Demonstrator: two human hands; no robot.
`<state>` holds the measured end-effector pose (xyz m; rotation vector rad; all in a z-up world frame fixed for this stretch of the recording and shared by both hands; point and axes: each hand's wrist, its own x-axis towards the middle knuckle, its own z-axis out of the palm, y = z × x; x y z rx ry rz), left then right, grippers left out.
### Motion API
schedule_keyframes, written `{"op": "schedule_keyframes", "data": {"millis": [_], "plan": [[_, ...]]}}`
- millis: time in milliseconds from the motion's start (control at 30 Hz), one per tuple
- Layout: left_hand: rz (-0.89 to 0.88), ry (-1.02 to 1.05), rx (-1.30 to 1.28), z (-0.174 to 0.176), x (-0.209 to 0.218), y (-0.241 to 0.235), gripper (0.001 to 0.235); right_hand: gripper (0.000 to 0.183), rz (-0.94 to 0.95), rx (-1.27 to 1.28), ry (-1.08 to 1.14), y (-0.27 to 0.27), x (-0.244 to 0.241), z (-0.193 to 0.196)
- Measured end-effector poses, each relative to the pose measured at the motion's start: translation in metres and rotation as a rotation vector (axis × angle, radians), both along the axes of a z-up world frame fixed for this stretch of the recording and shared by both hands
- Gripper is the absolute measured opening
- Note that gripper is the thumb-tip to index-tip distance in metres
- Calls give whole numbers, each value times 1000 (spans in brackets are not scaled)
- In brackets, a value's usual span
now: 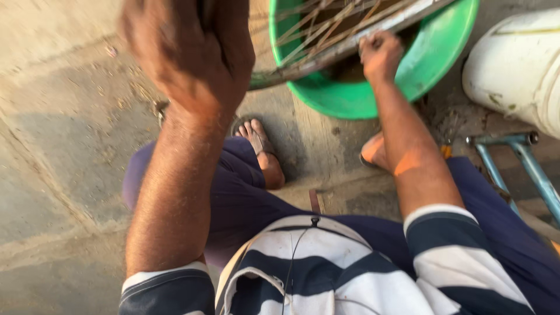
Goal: The person scrubs a bicycle wheel with a brush and water in a green basin, rotating the wheel to clean the rim and spokes. The person then uses a toothbrush to clean the hub area.
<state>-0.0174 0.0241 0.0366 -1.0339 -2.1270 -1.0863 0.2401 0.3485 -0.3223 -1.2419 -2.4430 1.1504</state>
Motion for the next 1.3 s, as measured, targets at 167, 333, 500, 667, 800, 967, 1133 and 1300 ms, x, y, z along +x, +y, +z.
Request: {"op": "schedule_keyframes", "data": {"millis": [167,333,500,667,800,967,1133,1300], "plan": [[-61,-270,-64,26,12,-4,22,12,-283,-312,159,-14,12,-10],[-108,-328,-17,42,25,2,35,21,-14,245,-148,-28,37,12],[-104,-291,-10,45,31,4,45,19,9,415,105,-41,24,40],[-78,-270,-16,51,30,11,43,8,-286,246,-16,-29,-10,51],[-29,-311,3,58,38,16,39,9,-39,261,-37,-33,-10,44],[-64,-276,44,66,49,13,41,10,81,104,-191,-50,-1,50],[-117,-268,24,66,68,-6,42,19,86,104,-387,-58,16,113],[-182,-137,111,65,97,-18,47,25,231,47,-452,-53,36,210]]}}
